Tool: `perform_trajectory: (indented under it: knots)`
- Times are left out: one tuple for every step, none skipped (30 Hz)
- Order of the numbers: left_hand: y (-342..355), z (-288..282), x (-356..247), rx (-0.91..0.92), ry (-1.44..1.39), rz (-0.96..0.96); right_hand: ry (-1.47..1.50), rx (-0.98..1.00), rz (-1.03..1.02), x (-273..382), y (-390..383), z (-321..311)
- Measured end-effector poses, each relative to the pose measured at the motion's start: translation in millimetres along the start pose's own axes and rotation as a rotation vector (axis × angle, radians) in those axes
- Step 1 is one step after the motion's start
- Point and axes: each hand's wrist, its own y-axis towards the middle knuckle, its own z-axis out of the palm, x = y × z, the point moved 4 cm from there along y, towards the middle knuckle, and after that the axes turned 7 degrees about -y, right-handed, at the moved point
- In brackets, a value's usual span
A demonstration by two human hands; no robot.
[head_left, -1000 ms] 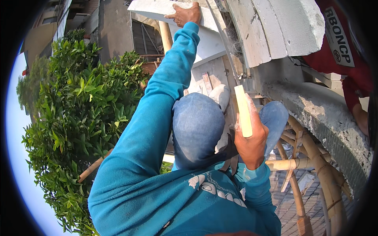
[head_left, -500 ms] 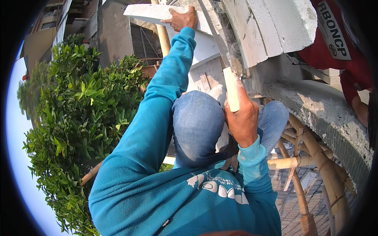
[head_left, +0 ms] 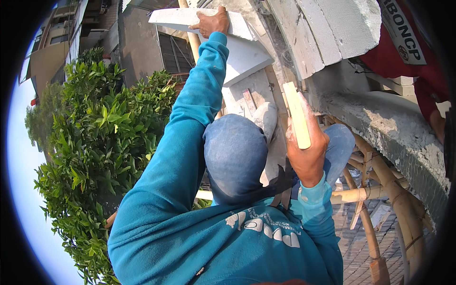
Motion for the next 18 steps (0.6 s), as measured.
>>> perform_trajectory:
  knots:
    - [-0.5, 0.1, -1.6, -0.018, 0.033, 0.005, -0.012, 0.025, -0.006, -0.2, 8.8, 3.1]
    - [-1.6, 0.7, -2.6, -0.013, 0.026, 0.008, -0.056, -0.022, -0.118, -7.0, 12.4, 9.7]
    - [-3.8, 2.3, -4.4, -0.004, 0.018, 0.011, -0.051, -0.019, -0.123, -8.3, 13.8, 11.0]
    - [-6.1, 3.0, -3.3, -0.005, 0.025, 0.006, -0.041, -0.014, -0.123, -9.5, 13.4, 15.2]
    - [-7.3, 3.2, -2.0, -0.006, 0.032, 0.0, -0.032, -0.008, -0.123, -9.7, 13.0, 18.5]
    - [-7.3, 2.5, -2.5, -0.012, 0.024, 0.01, -0.011, 0.029, -0.076, -10.1, 11.5, 20.6]
    - [-8.0, 1.3, -3.9, -0.017, 0.015, 0.017, -0.007, 0.029, -0.08, -9.1, 7.8, 18.6]
    - [-7.5, 1.3, -4.0, -0.022, 0.013, 0.019, -0.004, 0.028, -0.083, -8.5, 2.6, 15.5]
    - [-9.4, 0.9, -1.0, -0.023, 0.016, 0.018, 0.0, 0.027, -0.086, -8.0, -3.6, 12.1]
    - [-9.2, 2.3, -1.9, -0.024, 0.021, 0.017, -0.004, 0.024, -0.077, -8.4, -13.2, 6.7]
    - [-9.7, 1.0, -0.9, -0.03, 0.032, 0.014, -0.002, 0.026, -0.068, -11.4, -26.3, 3.1]
    - [-9.7, -0.7, -2.4, -0.036, 0.025, 0.007, 0.001, 0.027, -0.058, -13.9, -32.4, 1.8]
    - [-14.8, -5.8, -7.1, -0.038, 0.024, 0.0, 0.032, 0.047, -0.053, -16.7, -28.0, 3.7]
    - [-19.3, -5.0, -11.3, -0.028, 0.015, -0.008, 0.051, 0.059, -0.043, -17.4, -13.4, 5.3]
    - [-21.6, -2.1, -9.0, -0.024, 0.028, -0.011, 0.07, 0.07, -0.033, -18.8, 2.0, 7.2]
    - [-19.0, -1.6, -7.2, -0.029, 0.038, -0.007, 0.059, 0.136, -0.024, -20.6, 18.8, 13.2]
    - [-16.2, -0.5, -5.0, -0.035, 0.048, -0.003, 0.055, 0.152, 0.005, -21.3, 18.3, 13.7]
    - [-13.4, 1.8, -1.8, -0.04, 0.04, -0.021, 0.051, 0.168, 0.034, -22.6, 15.7, 14.6]
